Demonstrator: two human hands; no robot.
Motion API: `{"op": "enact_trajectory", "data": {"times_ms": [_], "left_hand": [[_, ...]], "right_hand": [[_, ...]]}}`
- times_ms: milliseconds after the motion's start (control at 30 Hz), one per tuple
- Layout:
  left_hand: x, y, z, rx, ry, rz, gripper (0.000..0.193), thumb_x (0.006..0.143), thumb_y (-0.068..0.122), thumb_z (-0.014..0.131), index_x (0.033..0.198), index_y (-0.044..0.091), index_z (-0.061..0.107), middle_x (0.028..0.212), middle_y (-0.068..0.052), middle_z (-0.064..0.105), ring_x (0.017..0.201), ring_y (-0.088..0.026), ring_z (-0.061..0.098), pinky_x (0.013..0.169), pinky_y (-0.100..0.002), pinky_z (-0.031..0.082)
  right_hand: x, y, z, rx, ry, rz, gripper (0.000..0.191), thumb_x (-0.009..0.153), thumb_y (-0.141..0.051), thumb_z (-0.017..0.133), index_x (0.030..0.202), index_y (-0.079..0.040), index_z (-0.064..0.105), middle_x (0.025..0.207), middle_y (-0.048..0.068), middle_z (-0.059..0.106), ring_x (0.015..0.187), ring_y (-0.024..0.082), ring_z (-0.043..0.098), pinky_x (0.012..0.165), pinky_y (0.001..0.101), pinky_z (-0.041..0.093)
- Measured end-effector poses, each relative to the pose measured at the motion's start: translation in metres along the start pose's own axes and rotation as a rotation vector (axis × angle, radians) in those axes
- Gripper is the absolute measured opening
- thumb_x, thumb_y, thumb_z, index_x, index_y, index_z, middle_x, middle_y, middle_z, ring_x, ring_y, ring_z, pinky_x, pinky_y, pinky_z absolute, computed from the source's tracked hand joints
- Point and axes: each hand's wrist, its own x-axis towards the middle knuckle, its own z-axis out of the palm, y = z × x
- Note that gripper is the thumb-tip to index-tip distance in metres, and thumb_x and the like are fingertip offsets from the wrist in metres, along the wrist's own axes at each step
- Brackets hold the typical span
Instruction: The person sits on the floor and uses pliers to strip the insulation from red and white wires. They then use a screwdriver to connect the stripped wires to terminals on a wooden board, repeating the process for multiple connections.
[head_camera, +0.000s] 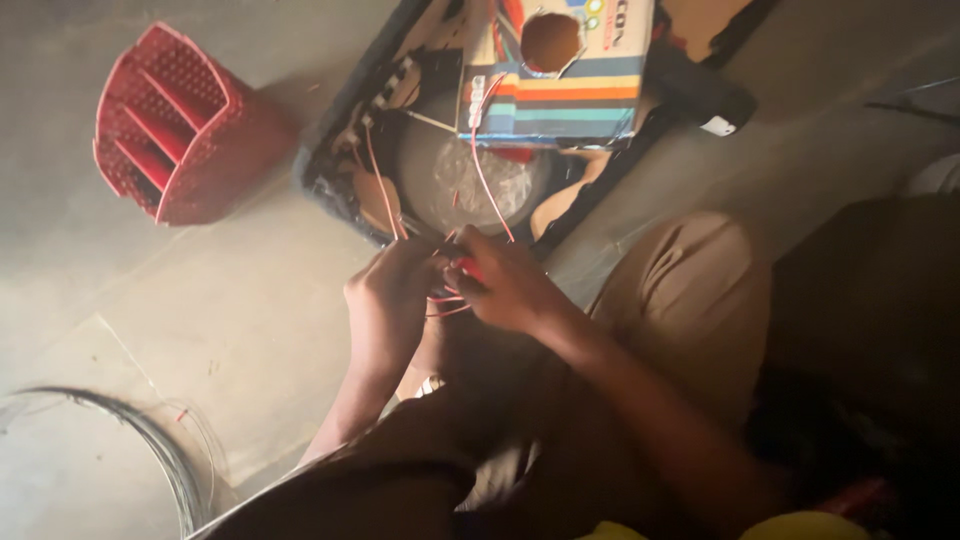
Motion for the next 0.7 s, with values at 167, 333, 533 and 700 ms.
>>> {"op": "enact_trajectory", "data": {"times_ms": [167, 333, 533, 700], "left_hand": [[0.001, -0.005, -0.001, -0.030, -0.078, 0.057, 0.018, 0.093, 0.005, 0.070, 0.111, 0.003, 0.069, 0.096, -0.015, 0.074, 0.085, -0.026, 0.076, 0.074, -0.036, 0.059], [-0.001, -0.010, -0.003, -0.059, -0.228, 0.153, 0.041, 0.088, 0.012, 0.076, 0.123, 0.003, 0.057, 0.104, -0.017, 0.072, 0.087, -0.028, 0.074, 0.072, -0.037, 0.058], [-0.020, -0.014, 0.016, 0.042, 0.000, -0.125, 0.033, 0.082, 0.014, 0.081, 0.110, 0.005, 0.066, 0.092, -0.008, 0.078, 0.074, -0.019, 0.076, 0.065, -0.031, 0.060], [-0.023, -0.014, 0.021, 0.147, 0.049, 0.059, 0.024, 0.084, 0.013, 0.081, 0.105, 0.006, 0.070, 0.087, -0.008, 0.077, 0.070, -0.016, 0.075, 0.063, -0.028, 0.059]], "right_hand": [[-0.004, 0.004, 0.009, 0.119, 0.106, -0.146, 0.035, 0.091, -0.013, 0.072, 0.121, -0.005, 0.056, 0.103, 0.018, 0.070, 0.098, 0.038, 0.071, 0.079, 0.0442, 0.056], [0.001, 0.008, 0.013, 0.243, -0.035, 0.026, 0.042, 0.083, -0.005, 0.069, 0.124, -0.008, 0.058, 0.104, 0.016, 0.070, 0.098, 0.032, 0.072, 0.079, 0.0400, 0.057], [0.002, 0.010, 0.002, 0.090, -0.211, -0.026, 0.026, 0.093, -0.014, 0.070, 0.118, -0.014, 0.065, 0.107, 0.010, 0.075, 0.102, 0.028, 0.072, 0.081, 0.0393, 0.054], [-0.005, 0.018, 0.011, 0.277, -0.234, 0.112, 0.029, 0.096, -0.023, 0.070, 0.123, -0.016, 0.062, 0.103, 0.007, 0.071, 0.097, 0.022, 0.069, 0.081, 0.0368, 0.054]]}}
